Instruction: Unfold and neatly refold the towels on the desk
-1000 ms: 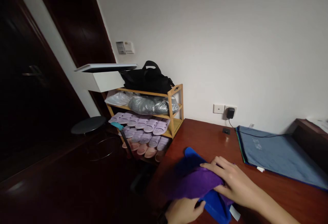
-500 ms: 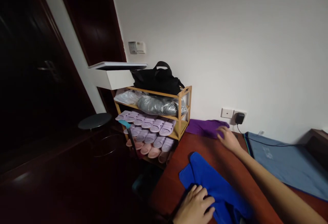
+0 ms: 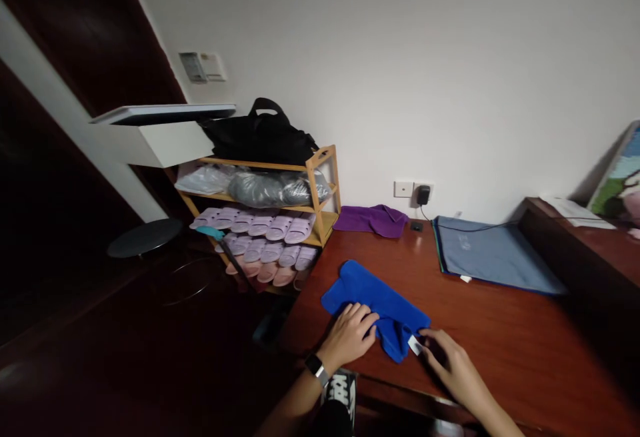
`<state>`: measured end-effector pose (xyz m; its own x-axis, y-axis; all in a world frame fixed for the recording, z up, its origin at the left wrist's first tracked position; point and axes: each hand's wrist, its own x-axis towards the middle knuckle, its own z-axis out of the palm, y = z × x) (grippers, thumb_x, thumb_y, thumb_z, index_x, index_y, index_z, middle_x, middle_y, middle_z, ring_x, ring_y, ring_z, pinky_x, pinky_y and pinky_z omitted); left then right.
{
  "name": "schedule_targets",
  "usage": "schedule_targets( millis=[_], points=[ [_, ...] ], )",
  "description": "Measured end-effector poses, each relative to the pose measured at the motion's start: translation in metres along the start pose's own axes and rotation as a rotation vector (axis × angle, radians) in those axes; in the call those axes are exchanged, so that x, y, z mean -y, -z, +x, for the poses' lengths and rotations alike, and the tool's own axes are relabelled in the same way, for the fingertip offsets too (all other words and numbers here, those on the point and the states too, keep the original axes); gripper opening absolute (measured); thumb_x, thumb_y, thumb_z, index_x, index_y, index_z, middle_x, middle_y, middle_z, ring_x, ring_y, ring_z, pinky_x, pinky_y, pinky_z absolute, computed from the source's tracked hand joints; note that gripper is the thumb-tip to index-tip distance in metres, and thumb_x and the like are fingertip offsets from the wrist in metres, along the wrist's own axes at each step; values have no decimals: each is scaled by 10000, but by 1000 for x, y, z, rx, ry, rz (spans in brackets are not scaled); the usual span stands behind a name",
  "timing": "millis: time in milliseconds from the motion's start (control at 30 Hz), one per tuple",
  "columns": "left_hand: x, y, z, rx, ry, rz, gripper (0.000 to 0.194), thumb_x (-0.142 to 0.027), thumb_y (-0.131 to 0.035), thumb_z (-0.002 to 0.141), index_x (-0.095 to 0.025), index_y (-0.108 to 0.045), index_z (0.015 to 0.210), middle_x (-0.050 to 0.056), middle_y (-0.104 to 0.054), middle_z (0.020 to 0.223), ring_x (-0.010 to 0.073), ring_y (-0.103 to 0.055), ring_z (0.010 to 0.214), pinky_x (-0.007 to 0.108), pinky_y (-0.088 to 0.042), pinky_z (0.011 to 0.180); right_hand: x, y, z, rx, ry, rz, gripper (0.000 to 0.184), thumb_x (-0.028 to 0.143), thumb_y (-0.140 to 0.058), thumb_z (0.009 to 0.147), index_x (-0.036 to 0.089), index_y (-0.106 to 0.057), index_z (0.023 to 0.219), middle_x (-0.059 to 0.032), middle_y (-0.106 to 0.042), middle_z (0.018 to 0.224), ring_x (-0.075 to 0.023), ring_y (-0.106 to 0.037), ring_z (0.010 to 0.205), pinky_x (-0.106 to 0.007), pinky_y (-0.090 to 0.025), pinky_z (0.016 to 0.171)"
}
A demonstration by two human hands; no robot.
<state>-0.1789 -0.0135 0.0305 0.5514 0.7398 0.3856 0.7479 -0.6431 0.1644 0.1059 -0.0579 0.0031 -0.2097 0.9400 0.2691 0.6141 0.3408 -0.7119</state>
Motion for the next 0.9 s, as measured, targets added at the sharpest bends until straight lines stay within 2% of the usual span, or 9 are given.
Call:
schedule_targets(
  millis=[100,200,333,433,533,600,733,800,900],
  points=[
    [-17,5,5,42,-68,-64,285,-298,-653,926,-278,-655,1210,43,-662,1069,238,-598,1023,402,-423,984,6,-11,3,-6,10,-40,323,395,-518,976,278,-614,1261,-80,-699,1173,-249,-676,1092,-416,-558,972],
    [-32,3,14,128,-103,-72,342,-478,-759,862,-274,-684,1126,24,-667,1027,232,-612,997,377,-439,954,19,-16,8,35,2,-207,245,307,-518,969,267,-651,1170,-80,-686,1154,-249,-663,1074,-408,-547,955],
    [-42,-2,18,188,-72,-15,163,-372,-732,909,-252,-673,1002,-1,-668,971,209,-633,955,345,-450,900,42,-5,23,73,47,-473,234,259,-619,898,238,-675,1125,-113,-656,1165,-287,-628,1078,-446,-521,924],
    [-46,-4,7,139,11,2,135,-318,-709,919,-223,-635,981,8,-658,953,218,-628,942,342,-465,866,58,5,39,187,184,-350,257,202,-653,848,258,-696,1095,-94,-641,1285,-277,-572,1206,-450,-431,1048],
    [-50,-3,-10,90,40,-10,20,-222,-630,962,-219,-639,945,12,-651,938,208,-615,922,331,-465,851,66,10,55,256,147,-154,74,298,-685,839,227,-704,852,-65,-737,1031,-236,-660,1028,-364,-470,967],
    [-51,-1,-19,81,5,-40,145,-152,-574,974,-241,-673,1031,13,-663,994,199,-605,955,323,-454,864,65,18,66,163,61,-75,206,406,-615,895,223,-684,831,-51,-737,856,-212,-691,852,-320,-508,830],
    [-50,8,-27,130,-31,-68,294,-115,-553,943,-281,-677,1151,11,-676,1054,194,-599,1007,323,-435,891,56,64,78,-164,-121,152,488,651,-400,933,218,-617,869,-54,-706,749,-207,-686,675,-319,-538,666],
    [-51,14,-28,155,34,-70,147,-245,-643,921,-250,-672,1064,18,-674,1029,211,-599,1008,337,-431,914,51,103,76,-319,-198,267,590,788,-403,844,224,-575,856,-37,-670,685,-212,-671,609,-337,-554,602],
    [-52,23,-29,220,196,-117,339,-462,-764,834,-222,-639,1038,24,-669,975,232,-609,954,334,-446,876,44,167,57,-514,-282,404,628,869,-465,724,246,-500,797,34,-550,556,-191,-620,514,-350,-567,554]
  ],
)
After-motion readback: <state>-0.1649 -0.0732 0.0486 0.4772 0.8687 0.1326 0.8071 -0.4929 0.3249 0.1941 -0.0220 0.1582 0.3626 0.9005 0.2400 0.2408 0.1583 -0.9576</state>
